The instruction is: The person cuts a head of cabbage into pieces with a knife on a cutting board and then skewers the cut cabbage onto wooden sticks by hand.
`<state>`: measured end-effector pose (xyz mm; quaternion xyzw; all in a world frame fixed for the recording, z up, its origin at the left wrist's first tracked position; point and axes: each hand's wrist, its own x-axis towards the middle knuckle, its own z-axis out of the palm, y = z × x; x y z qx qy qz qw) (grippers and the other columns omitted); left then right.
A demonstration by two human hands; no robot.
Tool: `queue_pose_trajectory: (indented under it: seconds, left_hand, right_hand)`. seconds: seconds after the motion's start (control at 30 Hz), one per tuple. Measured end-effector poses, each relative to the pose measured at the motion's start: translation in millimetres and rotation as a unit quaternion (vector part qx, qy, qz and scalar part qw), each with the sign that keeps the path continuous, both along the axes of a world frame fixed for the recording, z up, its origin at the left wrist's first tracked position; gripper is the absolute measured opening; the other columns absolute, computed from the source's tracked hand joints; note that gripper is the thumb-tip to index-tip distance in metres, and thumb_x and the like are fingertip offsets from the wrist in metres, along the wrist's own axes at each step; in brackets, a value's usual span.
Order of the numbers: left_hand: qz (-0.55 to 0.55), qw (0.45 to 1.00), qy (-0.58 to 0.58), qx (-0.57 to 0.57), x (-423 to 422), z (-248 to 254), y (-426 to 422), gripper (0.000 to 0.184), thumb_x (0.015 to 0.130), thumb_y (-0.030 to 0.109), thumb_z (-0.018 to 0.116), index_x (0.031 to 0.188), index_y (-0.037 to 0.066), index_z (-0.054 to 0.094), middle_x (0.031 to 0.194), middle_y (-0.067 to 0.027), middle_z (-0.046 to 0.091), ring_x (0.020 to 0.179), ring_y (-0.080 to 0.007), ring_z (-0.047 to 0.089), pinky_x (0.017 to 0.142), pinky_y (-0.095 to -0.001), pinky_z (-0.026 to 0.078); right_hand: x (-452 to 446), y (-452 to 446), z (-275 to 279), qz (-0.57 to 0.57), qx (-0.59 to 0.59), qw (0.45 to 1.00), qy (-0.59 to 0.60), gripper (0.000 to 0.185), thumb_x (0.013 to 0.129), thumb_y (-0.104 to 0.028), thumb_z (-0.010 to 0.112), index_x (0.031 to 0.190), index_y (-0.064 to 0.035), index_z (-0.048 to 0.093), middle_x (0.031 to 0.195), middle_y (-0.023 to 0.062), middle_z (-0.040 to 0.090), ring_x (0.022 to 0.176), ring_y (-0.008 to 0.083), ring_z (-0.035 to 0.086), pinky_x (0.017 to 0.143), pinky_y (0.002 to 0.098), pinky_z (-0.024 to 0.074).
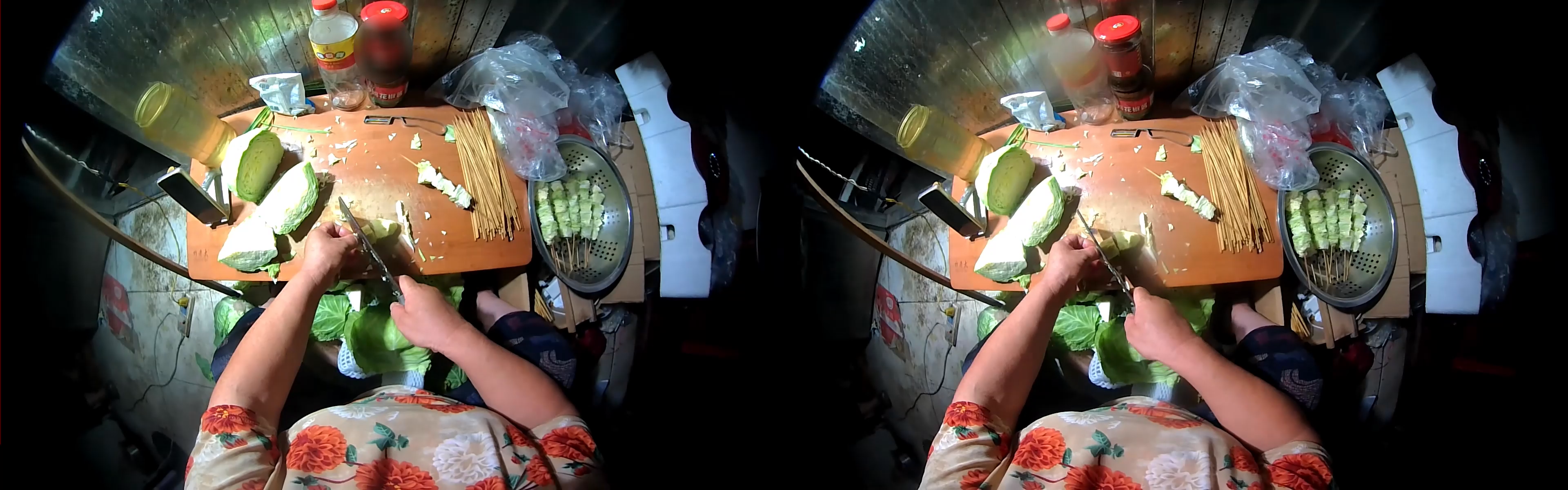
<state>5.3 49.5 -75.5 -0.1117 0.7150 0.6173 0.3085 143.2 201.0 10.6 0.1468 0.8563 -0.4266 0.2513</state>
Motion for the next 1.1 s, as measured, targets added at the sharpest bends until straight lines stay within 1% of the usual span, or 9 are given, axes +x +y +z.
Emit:
queue_pose_trajectory:
  seconds: [0.23, 0.3, 0.57, 0.7, 0.77, 0.83, 0.93, 1.0, 1.1]
  left_hand:
    - [0.000, 1.000, -0.007, -0.013, 2.7, 15.0, 4.7, 0.014, 0.076, -0.001, 0.066, 0.079, 0.004, 0.053, 0.070, -0.0032, 0.057, 0.059, -0.0131, 0.056, 0.054, -0.0263, 0.049]
    - [-0.080, 0.987, 0.058, -0.131, 8.6, 30.0, 9.5, 0.008, 0.081, -0.002, 0.061, 0.083, 0.002, 0.055, 0.074, -0.0050, 0.060, 0.064, -0.0139, 0.060, 0.057, -0.0271, 0.052]
    - [-0.103, 0.993, -0.007, -0.065, 8.0, 12.3, 0.6, 0.012, 0.079, 0.002, 0.062, 0.090, -0.003, 0.061, 0.078, -0.0103, 0.065, 0.063, -0.0176, 0.063, 0.056, -0.0292, 0.052]
    - [-0.374, 0.924, 0.034, -0.066, 17.9, 25.0, 4.0, 0.030, 0.079, 0.005, 0.067, 0.107, -0.001, 0.065, 0.088, -0.0096, 0.068, 0.070, -0.0145, 0.064, 0.060, -0.0278, 0.054]
    - [-0.407, 0.907, -0.089, -0.066, 19.3, 40.0, 11.1, 0.034, 0.078, 0.011, 0.070, 0.110, -0.002, 0.065, 0.091, -0.0091, 0.070, 0.072, -0.0162, 0.065, 0.069, -0.0285, 0.054]
    - [-0.436, 0.888, -0.053, -0.139, 12.1, 57.3, 14.8, 0.033, 0.078, 0.011, 0.069, 0.107, -0.002, 0.066, 0.088, -0.0102, 0.070, 0.071, -0.0171, 0.066, 0.071, -0.0289, 0.054]
    - [-0.243, 0.926, 0.193, -0.216, -13.3, 57.5, 5.0, 0.019, 0.080, 0.007, 0.062, 0.097, -0.001, 0.066, 0.082, -0.0124, 0.069, 0.073, -0.0185, 0.066, 0.071, -0.0313, 0.053]
    - [-0.102, 0.931, 0.266, -0.226, -32.9, 48.3, -9.8, 0.016, 0.079, 0.012, 0.061, 0.091, 0.002, 0.066, 0.085, -0.0142, 0.069, 0.078, -0.0242, 0.068, 0.074, -0.0339, 0.053]
    - [-0.074, 0.922, 0.277, -0.259, -47.0, 56.7, -20.1, 0.013, 0.077, 0.010, 0.063, 0.085, 0.000, 0.065, 0.079, -0.0137, 0.068, 0.074, -0.0225, 0.066, 0.072, -0.0321, 0.052]
  right_hand:
    - [-20.8, -5.6, -9.3, 0.034, 0.015, 0.999, -0.010, 0.023, 0.082, -0.013, 0.049, 0.096, 0.0062, 0.049, 0.088, 0.0309, 0.061, 0.085, 0.0464, 0.060, 0.078, 0.0504, 0.0470]
    - [-20.8, -11.9, -21.4, 0.016, 0.023, 1.000, 0.002, 0.023, 0.082, -0.013, 0.049, 0.096, 0.0058, 0.049, 0.087, 0.0305, 0.061, 0.085, 0.0462, 0.060, 0.078, 0.0502, 0.0471]
    - [-15.7, -5.8, -32.2, -0.040, 0.019, 0.998, 0.041, 0.025, 0.081, -0.015, 0.051, 0.098, 0.0033, 0.053, 0.088, 0.0281, 0.062, 0.086, 0.0440, 0.061, 0.079, 0.0487, 0.0476]
    - [-22.2, 4.2, -32.6, -0.064, 0.054, 0.995, 0.050, 0.025, 0.081, -0.016, 0.054, 0.097, 0.0036, 0.054, 0.090, 0.0278, 0.062, 0.088, 0.0432, 0.061, 0.081, 0.0477, 0.0476]
    - [-26.1, 7.6, -31.9, -0.073, 0.064, 0.994, 0.055, 0.026, 0.081, -0.017, 0.054, 0.097, 0.0036, 0.054, 0.091, 0.0277, 0.062, 0.089, 0.0430, 0.060, 0.081, 0.0474, 0.0476]
    - [-29.0, 11.2, -30.3, -0.093, 0.069, 0.991, 0.061, 0.026, 0.081, -0.017, 0.055, 0.096, 0.0035, 0.054, 0.091, 0.0272, 0.063, 0.089, 0.0429, 0.060, 0.081, 0.0475, 0.0476]
    - [-29.2, 14.0, -29.9, -0.100, 0.073, 0.990, 0.064, 0.025, 0.082, -0.018, 0.056, 0.095, 0.0033, 0.053, 0.091, 0.0268, 0.063, 0.089, 0.0425, 0.060, 0.080, 0.0477, 0.0476]
    - [-28.3, 14.9, -28.0, -0.097, 0.075, 0.990, 0.064, 0.025, 0.082, -0.018, 0.056, 0.095, 0.0030, 0.053, 0.091, 0.0266, 0.063, 0.088, 0.0423, 0.060, 0.080, 0.0478, 0.0476]
    - [-25.0, 13.0, -23.9, -0.075, 0.073, 0.994, 0.026, 0.030, 0.083, -0.023, 0.055, 0.102, -0.0003, 0.054, 0.092, 0.0238, 0.063, 0.090, 0.0412, 0.060, 0.079, 0.0477, 0.0472]
